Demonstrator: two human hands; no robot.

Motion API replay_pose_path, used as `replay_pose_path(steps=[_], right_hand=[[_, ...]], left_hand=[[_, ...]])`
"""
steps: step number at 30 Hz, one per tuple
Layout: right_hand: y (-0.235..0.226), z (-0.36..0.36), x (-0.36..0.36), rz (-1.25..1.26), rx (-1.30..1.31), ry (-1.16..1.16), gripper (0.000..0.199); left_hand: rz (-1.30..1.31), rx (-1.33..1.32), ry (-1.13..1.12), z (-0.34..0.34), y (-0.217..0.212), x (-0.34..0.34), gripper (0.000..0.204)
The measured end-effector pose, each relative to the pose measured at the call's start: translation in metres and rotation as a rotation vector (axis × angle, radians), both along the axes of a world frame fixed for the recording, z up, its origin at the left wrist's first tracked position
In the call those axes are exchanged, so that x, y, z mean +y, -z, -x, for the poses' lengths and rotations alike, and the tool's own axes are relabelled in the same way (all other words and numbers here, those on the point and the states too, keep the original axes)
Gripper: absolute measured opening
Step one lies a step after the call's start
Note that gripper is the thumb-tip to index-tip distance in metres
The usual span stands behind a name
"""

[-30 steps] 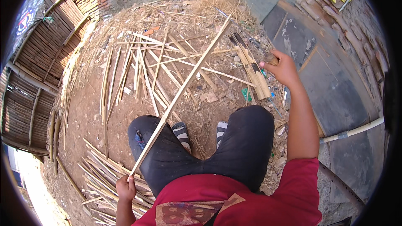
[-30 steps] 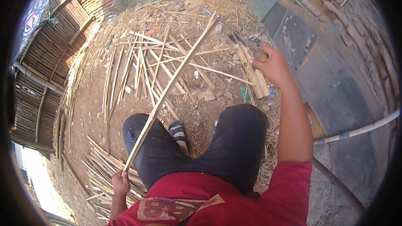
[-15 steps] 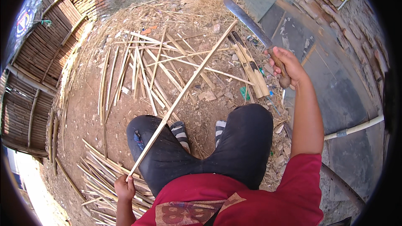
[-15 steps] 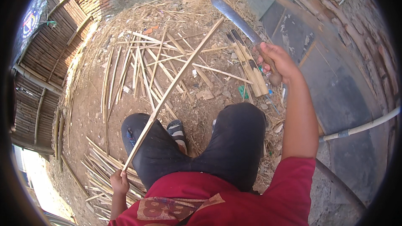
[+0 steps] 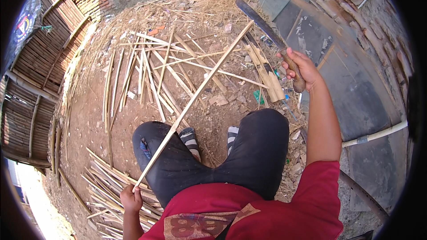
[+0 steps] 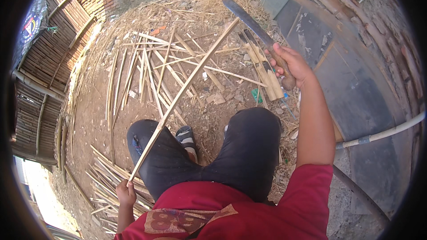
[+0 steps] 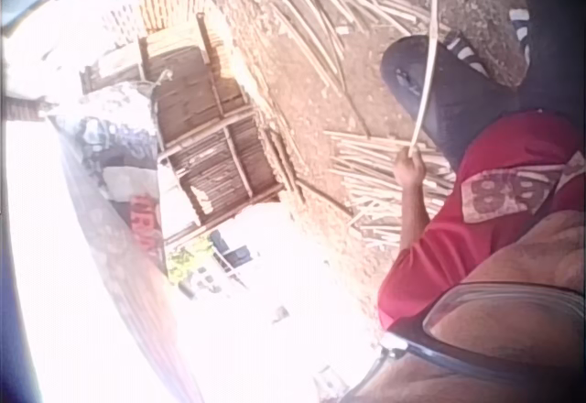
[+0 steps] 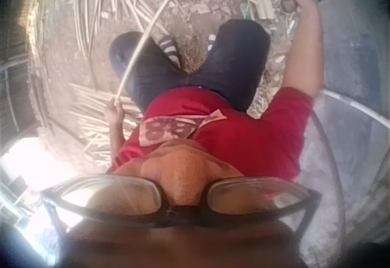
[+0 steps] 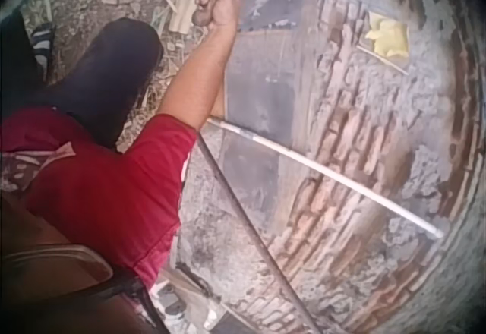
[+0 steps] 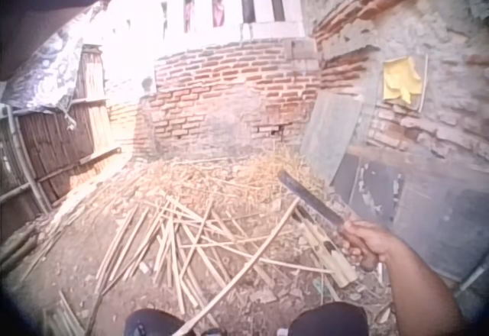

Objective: The person shaves a bamboo strip using a large knife while sitting on the ground, removing thin layers from the surface.

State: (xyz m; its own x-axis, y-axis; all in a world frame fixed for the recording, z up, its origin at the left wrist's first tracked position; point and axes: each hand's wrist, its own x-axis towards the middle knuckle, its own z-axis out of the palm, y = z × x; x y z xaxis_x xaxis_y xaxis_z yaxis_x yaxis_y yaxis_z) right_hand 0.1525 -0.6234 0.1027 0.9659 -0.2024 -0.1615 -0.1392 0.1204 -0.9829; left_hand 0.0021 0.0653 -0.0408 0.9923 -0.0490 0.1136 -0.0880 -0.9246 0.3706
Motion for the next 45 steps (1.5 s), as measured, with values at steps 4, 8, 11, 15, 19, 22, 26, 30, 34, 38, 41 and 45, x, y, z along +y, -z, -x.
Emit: replay_pose_path(steps=[4,8,11,15,19,22,26,30,34,38,41,45], right_hand=[[0.0038,-0.0009,-0.0026,-0.041,-0.025,-0.022,0.052],[0.0044,0.0002,-0.0047,-0.063,-0.046,-0.034,0.052],[0.002,0.0012,-0.0025,-0.045,-0.036,-0.037,0.051],[0.001,0.0017,0.0019,0.024,-0.009,-0.02,0.051],[0.0015,0.001,0.0021,-0.002,-0.018,-0.016,0.051],[0.003,0.0,0.0001,-0.013,-0.02,-0.007,0.051],[0.0056,-0.0008,-0.0018,-0.02,-0.023,0.004,0.051],[0.0045,-0.0006,-0.0039,-0.03,-0.033,-0.018,0.054],[0.0049,-0.0004,-0.0025,-0.022,-0.027,-0.02,0.053],[0.004,0.0006,-0.0031,-0.029,-0.023,-0.027,0.053],[0.0027,0.0021,-0.0029,-0.032,-0.032,-0.024,0.053],[0.0051,0.0002,-0.0046,-0.039,-0.017,-0.006,0.049]], left_hand=[[0.008,0.0,0.001,-0.0002,0.0015,0.0001,0.059],[-0.006,-0.002,0.0,-0.001,0.0009,0.0006,0.059],[-0.02,0.005,-0.002,-0.0013,-0.0011,0.0006,0.058],[-0.023,0.007,-0.007,-0.0008,0.0002,0.0009,0.057],[-0.02,-0.004,0.004,-0.001,0.0018,0.0026,0.057],[-0.014,-0.006,0.012,-0.0012,0.002,0.0032,0.057],[0.003,-0.009,0.006,-0.0014,0.0026,0.002,0.057],[0.012,-0.004,0.002,-0.0009,0.0023,0.0012,0.057],[0.004,-0.024,0.01,-0.0013,0.0001,-0.0012,0.058],[0.008,-0.022,0.017,-0.0024,-0.0016,-0.0032,0.058],[0.003,-0.011,0.01,-0.0023,-0.0003,-0.0011,0.057],[0.001,-0.011,0.005,-0.002,-0.0007,-0.0012,0.056]])
